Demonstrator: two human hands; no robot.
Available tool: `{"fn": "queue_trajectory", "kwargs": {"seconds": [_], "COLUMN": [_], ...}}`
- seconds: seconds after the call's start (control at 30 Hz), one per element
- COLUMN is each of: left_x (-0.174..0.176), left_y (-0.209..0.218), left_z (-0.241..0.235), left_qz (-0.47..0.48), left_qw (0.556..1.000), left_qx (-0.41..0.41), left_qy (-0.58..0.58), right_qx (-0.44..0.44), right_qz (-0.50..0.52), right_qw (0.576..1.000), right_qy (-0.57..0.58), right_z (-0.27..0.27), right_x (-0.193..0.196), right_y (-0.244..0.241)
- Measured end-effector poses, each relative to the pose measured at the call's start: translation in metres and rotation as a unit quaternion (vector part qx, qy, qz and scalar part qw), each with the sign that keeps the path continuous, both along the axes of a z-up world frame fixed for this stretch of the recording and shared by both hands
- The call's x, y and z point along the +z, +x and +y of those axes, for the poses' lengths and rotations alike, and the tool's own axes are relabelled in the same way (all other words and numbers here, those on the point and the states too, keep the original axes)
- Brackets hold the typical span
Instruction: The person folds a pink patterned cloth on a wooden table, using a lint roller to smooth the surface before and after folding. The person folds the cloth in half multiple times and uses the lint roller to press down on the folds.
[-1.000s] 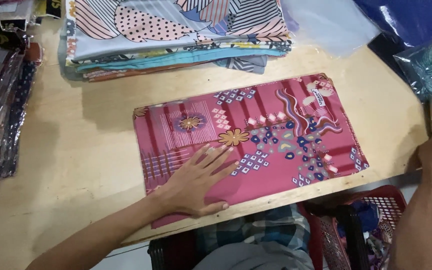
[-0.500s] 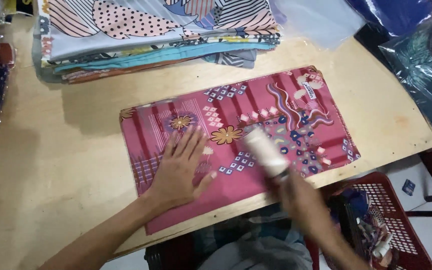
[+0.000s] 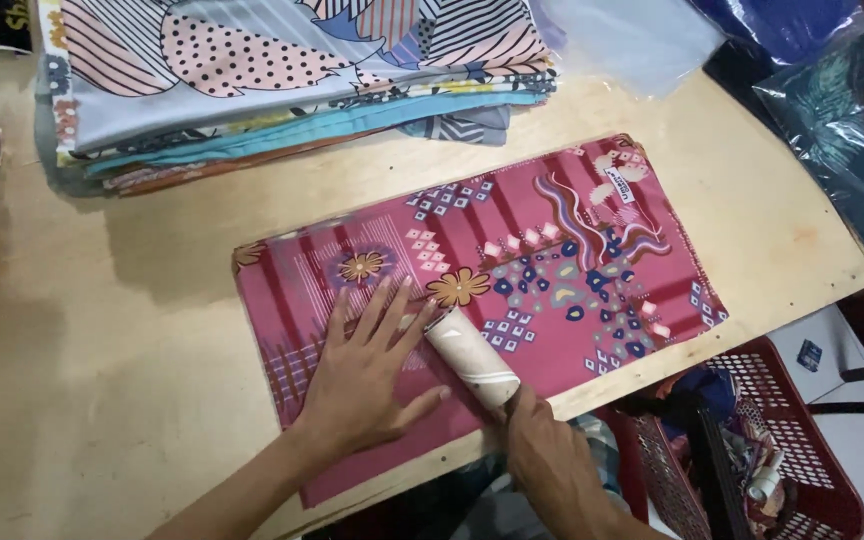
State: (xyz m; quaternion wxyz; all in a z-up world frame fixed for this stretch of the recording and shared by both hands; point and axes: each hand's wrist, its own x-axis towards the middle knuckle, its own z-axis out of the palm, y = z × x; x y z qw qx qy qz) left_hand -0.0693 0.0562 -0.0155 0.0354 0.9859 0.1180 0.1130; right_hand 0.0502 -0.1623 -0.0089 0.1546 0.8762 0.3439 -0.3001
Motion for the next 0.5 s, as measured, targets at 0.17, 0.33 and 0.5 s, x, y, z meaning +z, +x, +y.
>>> {"fn": "queue_trajectory", "kwargs": {"seconds": [0.17, 0.33, 0.5], "left_x": [0.003, 0.006, 0.01], "left_y": [0.001, 0.002, 0.004], "left_z": [0.002, 0.002, 0.003], "left_qz": [0.013, 0.008, 0.008], "left_qw": [1.0, 1.0, 1.0], "left_qx": [0.006, 0.013, 0.016], "left_qy": [-0.005, -0.023, 0.003], "right_qx": [-0.117, -0.126, -0.131], "right_qz": [0.076, -0.041, -0.14], "right_qw": [0.99, 0.991, 0.981], "right_qy": [-0.027, -0.03, 0.011], "right_z": [0.011, -0.015, -0.029], "right_x": [0.014, -0.031, -0.015], "right_y": [0.007, 0.033, 0.091]}}
